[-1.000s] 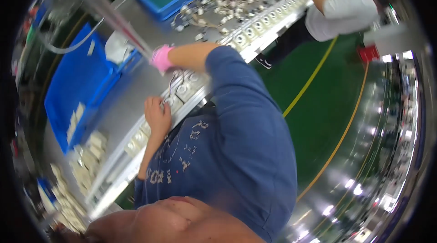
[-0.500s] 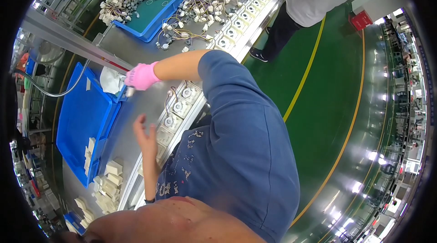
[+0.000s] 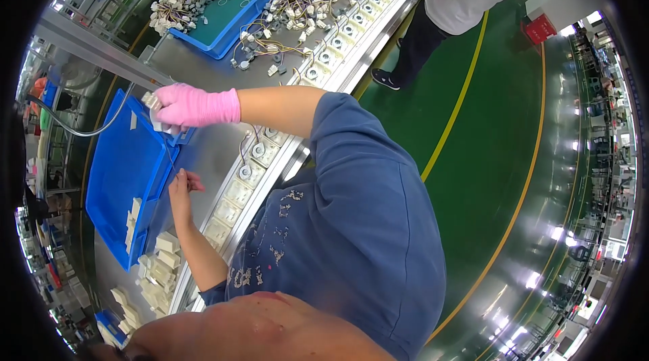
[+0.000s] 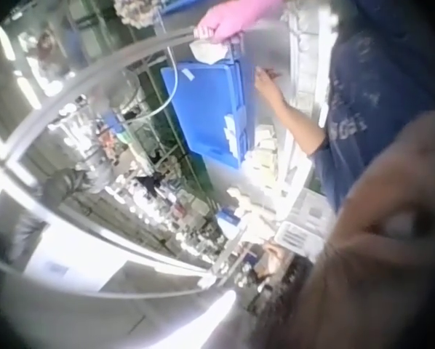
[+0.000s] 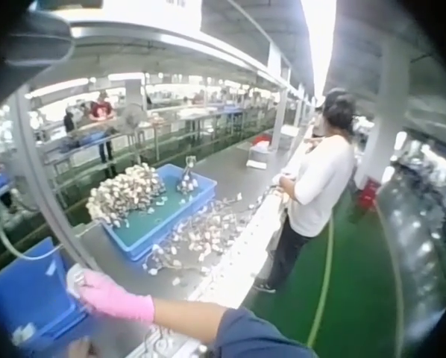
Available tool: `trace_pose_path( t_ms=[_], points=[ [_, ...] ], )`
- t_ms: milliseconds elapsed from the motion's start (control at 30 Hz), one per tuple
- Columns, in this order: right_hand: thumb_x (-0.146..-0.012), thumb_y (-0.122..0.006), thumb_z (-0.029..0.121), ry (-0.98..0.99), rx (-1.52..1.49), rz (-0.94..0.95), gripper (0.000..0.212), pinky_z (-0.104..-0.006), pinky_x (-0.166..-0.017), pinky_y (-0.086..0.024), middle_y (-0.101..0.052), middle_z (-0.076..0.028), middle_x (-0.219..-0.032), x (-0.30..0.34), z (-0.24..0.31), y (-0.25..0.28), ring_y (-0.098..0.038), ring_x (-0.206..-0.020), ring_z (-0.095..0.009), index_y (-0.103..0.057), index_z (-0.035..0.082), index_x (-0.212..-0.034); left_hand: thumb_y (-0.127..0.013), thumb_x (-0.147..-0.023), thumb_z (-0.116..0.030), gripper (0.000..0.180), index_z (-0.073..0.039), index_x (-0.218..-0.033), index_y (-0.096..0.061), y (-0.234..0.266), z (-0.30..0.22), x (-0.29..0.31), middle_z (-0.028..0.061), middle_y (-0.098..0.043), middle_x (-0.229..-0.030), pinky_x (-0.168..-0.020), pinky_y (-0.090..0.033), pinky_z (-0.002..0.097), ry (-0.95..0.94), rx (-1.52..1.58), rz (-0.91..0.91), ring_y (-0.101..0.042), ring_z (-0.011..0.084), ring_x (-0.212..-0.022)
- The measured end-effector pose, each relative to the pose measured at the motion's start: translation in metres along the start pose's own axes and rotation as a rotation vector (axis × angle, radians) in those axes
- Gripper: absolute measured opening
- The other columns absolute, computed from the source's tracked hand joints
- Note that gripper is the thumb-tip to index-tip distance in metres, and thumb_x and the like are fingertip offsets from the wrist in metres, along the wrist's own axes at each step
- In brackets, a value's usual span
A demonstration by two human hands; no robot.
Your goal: The person assembles wiring harnesses by hand, inserting individual wires into connectors.
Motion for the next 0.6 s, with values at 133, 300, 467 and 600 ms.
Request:
trace_pose_path(
  t_ms=[133,300,467,600],
  points=[
    [-0.078,-0.05,0.022,0.64,1.357,-0.027,0.022,-0.038,-0.049,-0.048,-0.059,-0.018,-0.072,0.011,-0.043,-0.009,-0.06,-0.058,-0.03,-0.051,0.005,-0.093,-0.035,-0.096,-0.034,0.041,0.001,-0.103,-0.055,-0.021,0.029,0.011,0.0122,-0.06,-0.083,-0.073,-0.046,0.0287,0.15,0.597,0.192,-0.059,0.0173,-0.078],
    [-0.08,-0.049,0.027,0.359,0.914,0.16,0.028,-0.0417,-0.056,-0.048,-0.061,-0.015,-0.074,0.058,-0.067,-0.07,-0.061,-0.066,-0.032,-0.046,0.001,-0.091,-0.034,-0.096,-0.033,0.045,-0.001,-0.128,-0.039,-0.044,0.021,0.007,0.0188,-0.052,-0.116,-0.092,-0.041,0.0387,0.149,0.883,-0.003,-0.05,0.026,-0.109],
    [-0.079,-0.052,0.025,0.126,0.993,0.133,0.023,-0.0411,-0.058,-0.049,-0.059,-0.013,-0.078,0.062,-0.077,-0.082,-0.061,-0.067,-0.032,-0.047,0.006,-0.09,-0.027,-0.098,-0.03,0.044,-0.002,-0.132,-0.036,-0.061,-0.005,0.011,0.0167,-0.043,-0.13,-0.101,-0.032,0.0445,0.128,0.994,0.006,-0.041,0.028,-0.121],
    [-0.078,-0.054,0.023,0.155,0.947,0.15,0.023,-0.0411,-0.061,-0.049,-0.059,-0.013,-0.081,0.068,-0.063,-0.069,-0.061,-0.069,-0.032,-0.048,0.005,-0.09,-0.029,-0.097,-0.032,0.045,-0.002,-0.13,-0.037,-0.058,0.013,0.008,0.0163,-0.041,-0.132,-0.102,-0.031,0.0438,0.181,0.955,0.041,-0.039,0.0258,-0.123]
  ],
)
Point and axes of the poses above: each hand's wrist, its own x-axis away from the middle knuckle, its own y-axis out of the back of the hand, z = x × y, the point moved 9 cm from there along -x, towards the middle knuckle
